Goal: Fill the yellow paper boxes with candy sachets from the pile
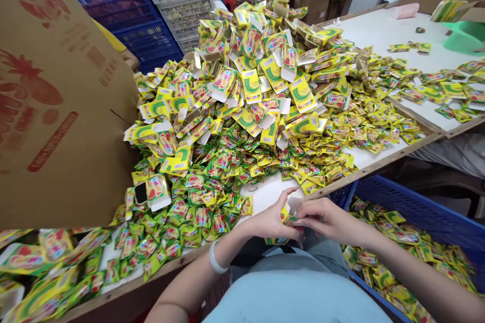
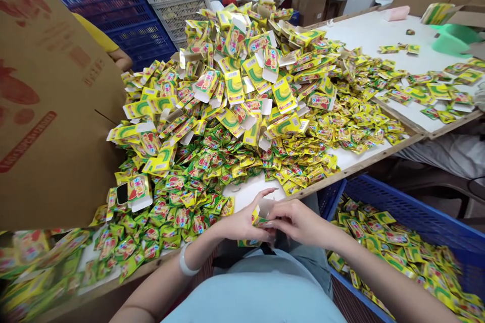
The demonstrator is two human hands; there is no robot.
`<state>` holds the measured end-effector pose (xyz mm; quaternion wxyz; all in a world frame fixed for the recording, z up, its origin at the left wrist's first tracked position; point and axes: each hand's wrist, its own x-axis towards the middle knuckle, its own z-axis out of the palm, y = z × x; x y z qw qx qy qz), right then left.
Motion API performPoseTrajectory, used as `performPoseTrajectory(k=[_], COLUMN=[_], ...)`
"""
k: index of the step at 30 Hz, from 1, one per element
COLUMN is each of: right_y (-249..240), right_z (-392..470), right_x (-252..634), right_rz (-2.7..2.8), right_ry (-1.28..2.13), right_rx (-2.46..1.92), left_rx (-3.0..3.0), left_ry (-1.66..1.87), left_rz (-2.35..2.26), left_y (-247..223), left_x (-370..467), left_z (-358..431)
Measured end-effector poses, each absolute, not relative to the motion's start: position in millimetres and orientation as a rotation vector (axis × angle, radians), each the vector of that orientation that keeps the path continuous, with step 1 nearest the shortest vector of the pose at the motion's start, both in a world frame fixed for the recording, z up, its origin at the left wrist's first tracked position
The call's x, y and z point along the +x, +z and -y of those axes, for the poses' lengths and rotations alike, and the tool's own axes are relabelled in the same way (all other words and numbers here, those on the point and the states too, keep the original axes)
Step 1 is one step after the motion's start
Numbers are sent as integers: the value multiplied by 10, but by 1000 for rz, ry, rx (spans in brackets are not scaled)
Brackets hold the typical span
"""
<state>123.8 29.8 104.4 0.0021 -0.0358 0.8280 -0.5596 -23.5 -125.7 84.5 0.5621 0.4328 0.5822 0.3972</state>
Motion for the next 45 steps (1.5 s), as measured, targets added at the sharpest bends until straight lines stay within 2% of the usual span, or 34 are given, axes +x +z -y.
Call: performPoseTrajectory(k=[2,4,5,7,8,10,12,14,17,24,30,32,34,36,37,39,40,42,45], right_y=[1064,1135,1181,1246,1246,1153,947,699,418,366,267,303,398,517,571,644,661,657,609], right_z=[-528,-901,-1102,-1425,-1512,-1517,-1364,-1188,-1080,-1209,-1203,-1175,-1091,-921,-805,-543,-415,-208,-71], right_x=[1288,1337,1346,1298,1233,1022,754,515,331,388,328,339,377,414,421,403,378,317,258], right_rz=[-2809,-3122,-3325,-3556,-3587,-3620,-3593,-3517,-3497,-3671,-3600,-3651,-3730,-3754,-3678,-3349,-3182,-3016,-3057], right_ry=[-1690,-1508,-1263,-535,-252,7,48,121,186,34,142,23,-267,-783,-1148,-1833,-2054,-2226,-2203], right_rx=[46,430,709,1202,1262,982,529,369,383,491,437,446,496,684,818,1005,1021,981,952], left_rx=[1169,1363,1460,1613,1661,1708,1737,1759,1731,1428,1415,1422,1394,1270,1169,945,847,715,620], left_ry=[972,1039,1067,1056,1002,821,649,561,616,1217,1050,1033,1128,1350,1477,1681,1749,1840,1927], left_rz=[-1415,-1582,-1722,-2083,-2271,-2562,-2699,-2738,-2748,-2592,-2622,-2648,-2683,-2646,-2580,-2394,-2300,-2130,-1943], left_y=[848,844,831,769,720,598,478,396,385,501,454,471,501,530,544,569,584,620,691], left_x=[-284,-401,-485,-683,-786,-966,-1089,-1153,-1183,-1205,-1131,-1098,-1064,-1009,-967,-845,-770,-615,-443], left_z=[1212,1150,1114,1036,994,917,858,835,867,1042,1171,1209,1227,1212,1190,1126,1091,1031,991])
